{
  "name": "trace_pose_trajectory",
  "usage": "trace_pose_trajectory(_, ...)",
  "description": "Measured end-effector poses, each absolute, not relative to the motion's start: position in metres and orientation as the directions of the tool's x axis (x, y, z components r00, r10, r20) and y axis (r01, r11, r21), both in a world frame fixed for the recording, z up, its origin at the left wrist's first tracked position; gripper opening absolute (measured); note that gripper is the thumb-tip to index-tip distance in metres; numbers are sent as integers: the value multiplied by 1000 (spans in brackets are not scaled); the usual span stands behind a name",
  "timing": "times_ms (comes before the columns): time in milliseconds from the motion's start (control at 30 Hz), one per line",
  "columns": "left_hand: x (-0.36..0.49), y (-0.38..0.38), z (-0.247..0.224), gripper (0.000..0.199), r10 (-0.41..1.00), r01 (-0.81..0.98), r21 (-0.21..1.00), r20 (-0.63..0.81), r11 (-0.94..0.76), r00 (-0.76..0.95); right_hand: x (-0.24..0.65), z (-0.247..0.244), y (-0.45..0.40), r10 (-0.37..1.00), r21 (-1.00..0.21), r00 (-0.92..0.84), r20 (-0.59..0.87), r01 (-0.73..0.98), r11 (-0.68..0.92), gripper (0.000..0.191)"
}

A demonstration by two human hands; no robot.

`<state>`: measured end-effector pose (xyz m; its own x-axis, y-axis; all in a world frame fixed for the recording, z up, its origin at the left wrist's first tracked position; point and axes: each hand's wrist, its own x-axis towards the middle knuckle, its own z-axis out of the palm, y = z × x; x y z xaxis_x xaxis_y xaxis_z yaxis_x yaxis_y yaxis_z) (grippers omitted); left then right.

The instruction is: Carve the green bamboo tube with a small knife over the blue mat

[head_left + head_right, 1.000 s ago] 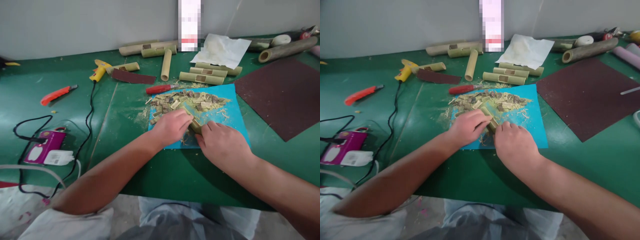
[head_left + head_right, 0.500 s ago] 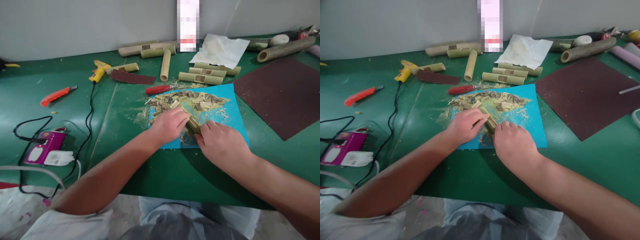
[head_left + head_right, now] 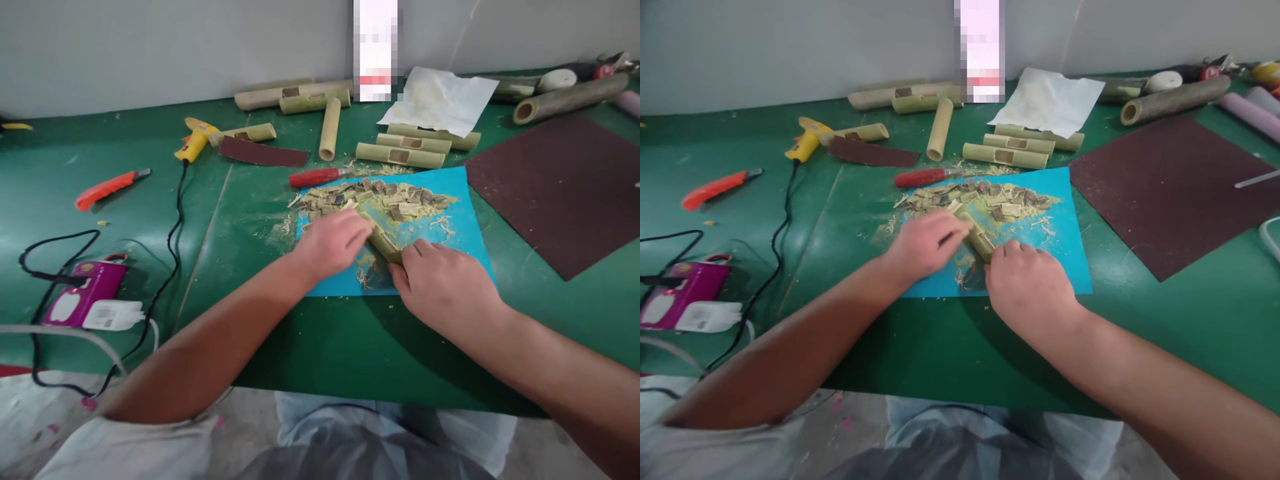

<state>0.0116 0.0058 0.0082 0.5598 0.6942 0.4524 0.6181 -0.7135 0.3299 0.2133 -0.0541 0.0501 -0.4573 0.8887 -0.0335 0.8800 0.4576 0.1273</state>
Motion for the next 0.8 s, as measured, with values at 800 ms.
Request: trace_pose_trajectory(800, 20, -1, 9, 32, 663, 576, 330, 404, -748, 630, 217, 48, -50, 889, 80, -457, 31, 888, 453, 28)
